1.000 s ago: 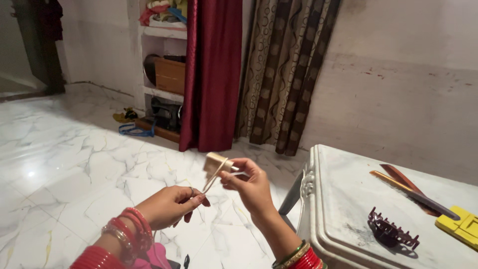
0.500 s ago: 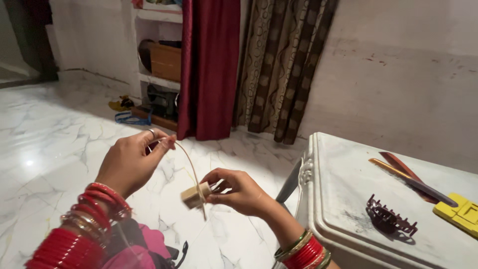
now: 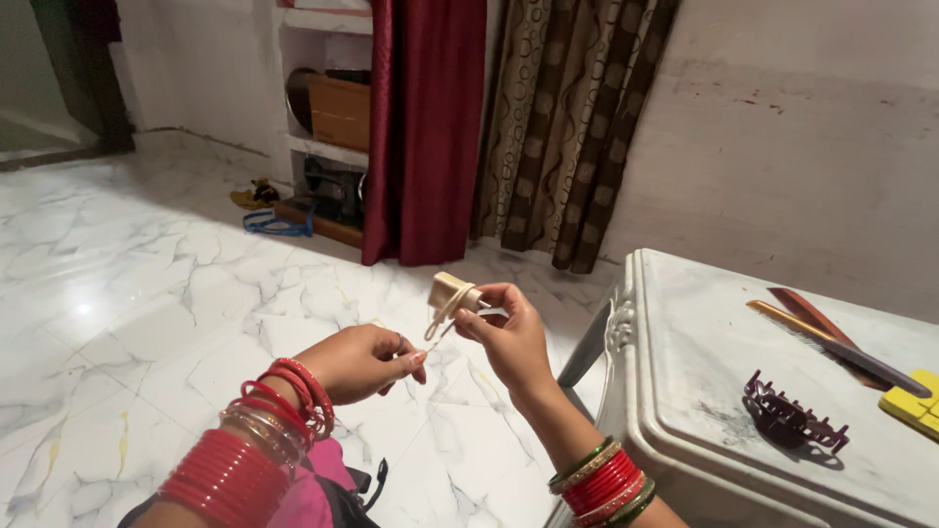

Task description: The person packs a pink and black backpack with several items from a white surface. They place a power adapter, a yellow phone case, a hair clip, a small packet, and a comb into the bag, then zip it closed. Later, they open the bag and remove a bottle of liquid and a small green item, placing them on the surface.

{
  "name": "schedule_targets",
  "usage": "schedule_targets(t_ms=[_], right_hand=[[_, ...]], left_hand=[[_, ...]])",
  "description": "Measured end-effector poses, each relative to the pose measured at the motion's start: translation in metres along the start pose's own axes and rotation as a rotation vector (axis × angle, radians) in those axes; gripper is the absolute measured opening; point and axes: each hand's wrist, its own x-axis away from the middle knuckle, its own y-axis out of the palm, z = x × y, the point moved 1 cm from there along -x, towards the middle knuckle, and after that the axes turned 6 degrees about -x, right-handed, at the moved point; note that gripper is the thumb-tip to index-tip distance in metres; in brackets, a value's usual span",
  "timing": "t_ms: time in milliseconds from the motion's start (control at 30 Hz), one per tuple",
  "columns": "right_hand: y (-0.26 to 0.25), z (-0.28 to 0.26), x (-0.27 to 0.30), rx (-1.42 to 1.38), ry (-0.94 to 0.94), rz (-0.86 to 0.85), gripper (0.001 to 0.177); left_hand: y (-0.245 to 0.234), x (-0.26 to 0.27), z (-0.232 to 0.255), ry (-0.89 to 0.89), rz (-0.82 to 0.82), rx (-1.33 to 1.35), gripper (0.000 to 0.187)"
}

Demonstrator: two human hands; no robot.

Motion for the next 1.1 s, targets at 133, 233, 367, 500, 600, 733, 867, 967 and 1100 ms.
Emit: schedule_targets(t_ms=[133,233,367,500,600,733,867,967,1100], right_hand=[[-0.007,0.005,0.0,0.598,-0.051,-0.006,0.032],[-0.004,0.004,0.005,0.658,0.01,-0.287,0.033],[0.001,-0.006,0.014,0.229,0.135,-0.633,0.036],[0.007,-0.019,0.012,-0.192,0.088,-0.588,0.036],[0.007,-0.017,0.009,-0.243,0.013,-0.364,0.036],[0.0,-0.001,0.002,-0.16,0.015,-0.092,0.033],[-0.015,0.007,-0.004,0.37,-0.105,0.079,0.031],[-0.016,0.01,0.001,0.69,-0.091,-0.014,0.03],[-0.004,0.005,0.012,0.718,0.084,-0.354,0.034]], left_hand=[[-0.017,0.018,0.021,-0.015,0.136,-0.224,0.041],[-0.033,0.023,0.025,-0.046,0.391,-0.313,0.042],[-0.031,0.021,0.006,-0.003,0.709,-0.264,0.042],[-0.011,-0.002,-0.021,-0.049,0.553,0.019,0.039],[0.008,-0.012,-0.026,0.075,0.315,0.137,0.035],[0.026,-0.009,-0.009,-0.04,-0.028,0.005,0.038],[0.011,0.009,0.013,-0.048,-0.093,-0.187,0.041],[-0.01,0.018,0.026,0.127,0.177,-0.276,0.046],[-0.029,0.027,0.025,-0.043,0.485,-0.36,0.039]])
